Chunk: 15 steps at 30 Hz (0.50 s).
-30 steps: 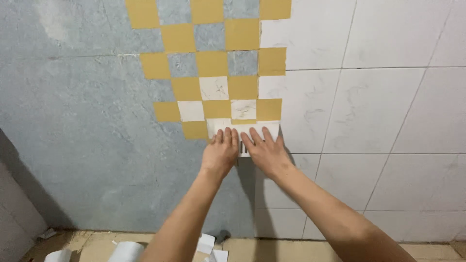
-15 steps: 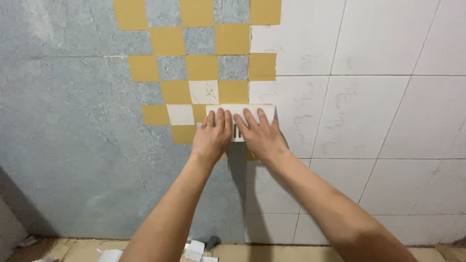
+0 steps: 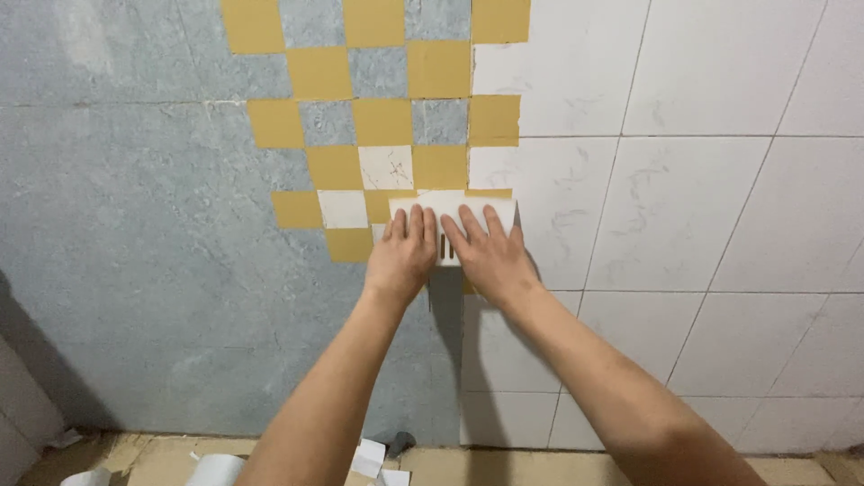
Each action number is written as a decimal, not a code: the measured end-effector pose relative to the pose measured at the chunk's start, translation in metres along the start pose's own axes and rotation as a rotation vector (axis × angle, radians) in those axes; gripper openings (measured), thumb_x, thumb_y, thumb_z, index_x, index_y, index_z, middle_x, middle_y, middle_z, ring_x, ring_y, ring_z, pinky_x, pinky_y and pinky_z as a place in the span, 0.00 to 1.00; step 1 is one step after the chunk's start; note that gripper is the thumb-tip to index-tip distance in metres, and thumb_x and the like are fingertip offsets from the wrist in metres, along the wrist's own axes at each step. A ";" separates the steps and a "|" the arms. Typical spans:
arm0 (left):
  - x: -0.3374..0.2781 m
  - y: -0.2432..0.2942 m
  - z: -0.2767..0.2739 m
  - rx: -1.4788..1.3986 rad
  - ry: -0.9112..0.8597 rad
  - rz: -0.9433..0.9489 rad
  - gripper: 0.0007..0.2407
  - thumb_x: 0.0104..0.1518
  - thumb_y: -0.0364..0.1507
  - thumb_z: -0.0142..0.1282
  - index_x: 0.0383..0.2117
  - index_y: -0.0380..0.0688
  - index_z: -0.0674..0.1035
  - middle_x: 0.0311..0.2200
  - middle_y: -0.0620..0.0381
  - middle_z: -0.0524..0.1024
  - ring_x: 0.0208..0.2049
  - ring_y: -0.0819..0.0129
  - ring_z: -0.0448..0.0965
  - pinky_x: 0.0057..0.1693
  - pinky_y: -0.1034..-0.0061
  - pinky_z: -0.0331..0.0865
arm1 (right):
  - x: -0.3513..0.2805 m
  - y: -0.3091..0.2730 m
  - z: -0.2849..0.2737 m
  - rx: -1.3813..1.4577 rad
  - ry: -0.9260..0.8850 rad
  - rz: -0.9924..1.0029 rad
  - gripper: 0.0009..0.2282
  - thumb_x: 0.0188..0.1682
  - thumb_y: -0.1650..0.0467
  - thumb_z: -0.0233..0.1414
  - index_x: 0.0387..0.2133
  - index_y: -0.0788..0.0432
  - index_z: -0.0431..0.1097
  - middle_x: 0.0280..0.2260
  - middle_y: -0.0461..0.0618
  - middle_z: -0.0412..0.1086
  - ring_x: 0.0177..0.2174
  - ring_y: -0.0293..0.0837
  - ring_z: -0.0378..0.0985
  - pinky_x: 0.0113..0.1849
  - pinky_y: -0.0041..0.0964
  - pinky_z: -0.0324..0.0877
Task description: Applying small square decorative stickers to a wall in a checkerboard pattern and smoothing them with a squeegee
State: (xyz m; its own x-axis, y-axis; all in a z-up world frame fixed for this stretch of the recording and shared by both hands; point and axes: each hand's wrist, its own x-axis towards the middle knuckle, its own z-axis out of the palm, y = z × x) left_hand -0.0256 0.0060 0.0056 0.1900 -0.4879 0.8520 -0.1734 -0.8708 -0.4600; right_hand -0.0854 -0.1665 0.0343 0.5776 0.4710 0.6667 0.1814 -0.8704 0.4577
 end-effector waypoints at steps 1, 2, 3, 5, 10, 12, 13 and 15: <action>-0.006 0.002 0.000 -0.008 -0.009 0.004 0.18 0.58 0.23 0.47 0.55 0.34 0.75 0.50 0.39 0.78 0.49 0.44 0.82 0.53 0.58 0.77 | -0.004 -0.005 -0.006 0.034 -0.030 0.002 0.23 0.52 0.74 0.48 0.63 0.50 0.60 0.59 0.61 0.66 0.56 0.67 0.70 0.38 0.68 0.76; -0.007 0.002 0.001 -0.005 -0.008 0.002 0.18 0.58 0.23 0.47 0.55 0.34 0.75 0.50 0.39 0.78 0.49 0.44 0.82 0.53 0.58 0.77 | -0.005 -0.006 -0.005 0.034 -0.027 -0.001 0.23 0.52 0.74 0.48 0.63 0.50 0.60 0.59 0.61 0.66 0.56 0.67 0.70 0.38 0.68 0.76; -0.007 0.001 0.001 -0.016 -0.024 0.008 0.18 0.58 0.25 0.47 0.55 0.34 0.75 0.50 0.39 0.78 0.49 0.44 0.82 0.53 0.58 0.77 | -0.005 -0.007 -0.005 0.017 -0.015 0.002 0.22 0.52 0.74 0.47 0.63 0.50 0.61 0.59 0.60 0.67 0.56 0.65 0.71 0.37 0.67 0.77; -0.002 -0.003 0.007 -0.024 -0.036 0.016 0.18 0.57 0.26 0.47 0.55 0.35 0.75 0.49 0.40 0.79 0.49 0.45 0.82 0.52 0.59 0.78 | -0.001 -0.004 -0.004 -0.002 0.002 0.006 0.22 0.53 0.74 0.46 0.62 0.49 0.62 0.58 0.58 0.68 0.55 0.64 0.71 0.37 0.66 0.77; 0.006 -0.004 0.004 -0.024 0.033 -0.011 0.17 0.58 0.24 0.47 0.54 0.33 0.76 0.49 0.38 0.78 0.49 0.43 0.82 0.50 0.58 0.79 | 0.006 0.003 -0.005 0.001 0.006 0.014 0.27 0.48 0.76 0.54 0.63 0.50 0.61 0.59 0.59 0.67 0.56 0.65 0.69 0.39 0.65 0.78; -0.011 0.004 0.006 -0.041 -0.013 -0.002 0.18 0.58 0.24 0.47 0.55 0.32 0.75 0.49 0.37 0.78 0.49 0.42 0.81 0.51 0.57 0.78 | -0.005 -0.007 -0.012 0.022 -0.047 0.010 0.27 0.48 0.77 0.54 0.63 0.51 0.60 0.59 0.60 0.66 0.57 0.66 0.68 0.39 0.66 0.78; -0.018 0.008 0.007 -0.059 -0.061 0.005 0.18 0.58 0.24 0.47 0.55 0.31 0.75 0.49 0.35 0.77 0.49 0.41 0.81 0.51 0.55 0.78 | -0.009 -0.012 -0.015 0.043 -0.101 0.004 0.28 0.47 0.77 0.54 0.63 0.51 0.60 0.59 0.61 0.66 0.57 0.67 0.68 0.39 0.67 0.78; -0.016 0.004 0.010 -0.081 -0.131 0.018 0.18 0.59 0.25 0.45 0.55 0.32 0.74 0.49 0.36 0.77 0.49 0.42 0.81 0.51 0.56 0.78 | -0.009 -0.014 -0.021 0.072 -0.115 0.014 0.26 0.48 0.77 0.54 0.63 0.52 0.61 0.58 0.61 0.67 0.57 0.66 0.69 0.38 0.67 0.78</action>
State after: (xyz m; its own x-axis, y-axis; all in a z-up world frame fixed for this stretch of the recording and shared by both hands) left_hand -0.0196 0.0101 -0.0122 0.3096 -0.5120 0.8012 -0.2542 -0.8565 -0.4491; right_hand -0.1099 -0.1559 0.0343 0.6675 0.4426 0.5988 0.2267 -0.8868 0.4027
